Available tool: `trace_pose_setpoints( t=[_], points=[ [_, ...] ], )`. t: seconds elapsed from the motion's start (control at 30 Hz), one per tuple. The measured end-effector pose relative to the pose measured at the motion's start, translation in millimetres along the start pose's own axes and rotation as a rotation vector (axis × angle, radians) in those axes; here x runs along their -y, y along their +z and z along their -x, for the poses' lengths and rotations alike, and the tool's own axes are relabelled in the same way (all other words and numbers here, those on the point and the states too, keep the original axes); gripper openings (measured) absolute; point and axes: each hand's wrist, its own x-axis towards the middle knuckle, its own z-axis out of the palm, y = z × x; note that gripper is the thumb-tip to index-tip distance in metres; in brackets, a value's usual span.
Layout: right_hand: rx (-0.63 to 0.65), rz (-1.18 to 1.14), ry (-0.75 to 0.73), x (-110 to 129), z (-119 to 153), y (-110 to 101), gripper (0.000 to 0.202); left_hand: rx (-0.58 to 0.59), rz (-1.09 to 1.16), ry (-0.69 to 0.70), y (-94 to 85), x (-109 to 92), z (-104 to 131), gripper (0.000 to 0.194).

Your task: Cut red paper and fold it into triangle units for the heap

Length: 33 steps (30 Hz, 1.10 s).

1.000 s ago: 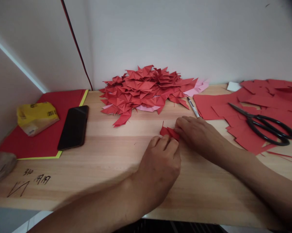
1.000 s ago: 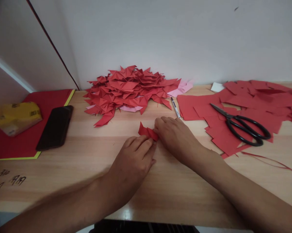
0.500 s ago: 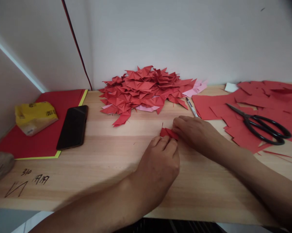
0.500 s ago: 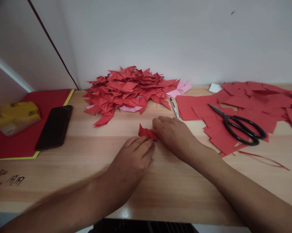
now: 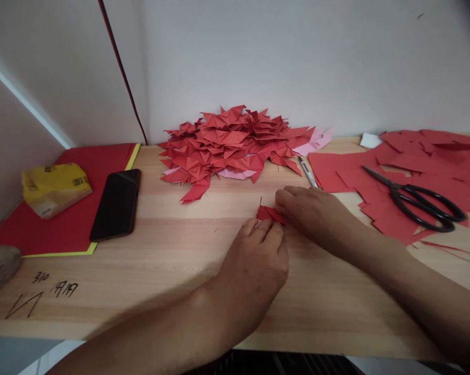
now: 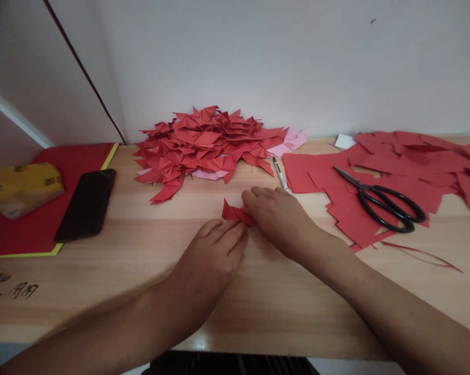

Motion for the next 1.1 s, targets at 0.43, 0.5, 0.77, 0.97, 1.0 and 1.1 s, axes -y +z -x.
trace_pose_setpoints(
  t=[0.43,0.5,0.77,0.97,1.0,1.1],
  points=[
    [0.108,0.032,0.029,11.0,-0.4,-14.4,0.018,-0.117,0.172,-0.035,-8.6,3.4,-2.9,0.021],
    [0.083,0.03,0.022,10.5,-0.4,-12.9,0.018,-0.169,0.123,-0.015,-7.4,2.4,-2.9,0.024],
    [0.06,-0.017,-0.001,6.9,-0.1,-11.4,0.019,-0.12,0.054,0.006,-1.5,5.5,-2.6,0.034],
    [0.058,0.007,0.024,4.8,-0.8,-7.6,0.017,-0.048,-0.006,-0.012,-0.8,7.4,-3.5,0.038],
    [0.04,0.01,0.024,4.1,-1.0,-5.7,0.016,-0.042,-0.026,-0.012,0.1,6.9,-3.4,0.039],
    [-0.006,0.008,0.012,1.7,-1.2,-0.2,0.016,-0.033,-0.091,-0.023,4.5,4.1,-2.4,0.041]
  ],
)
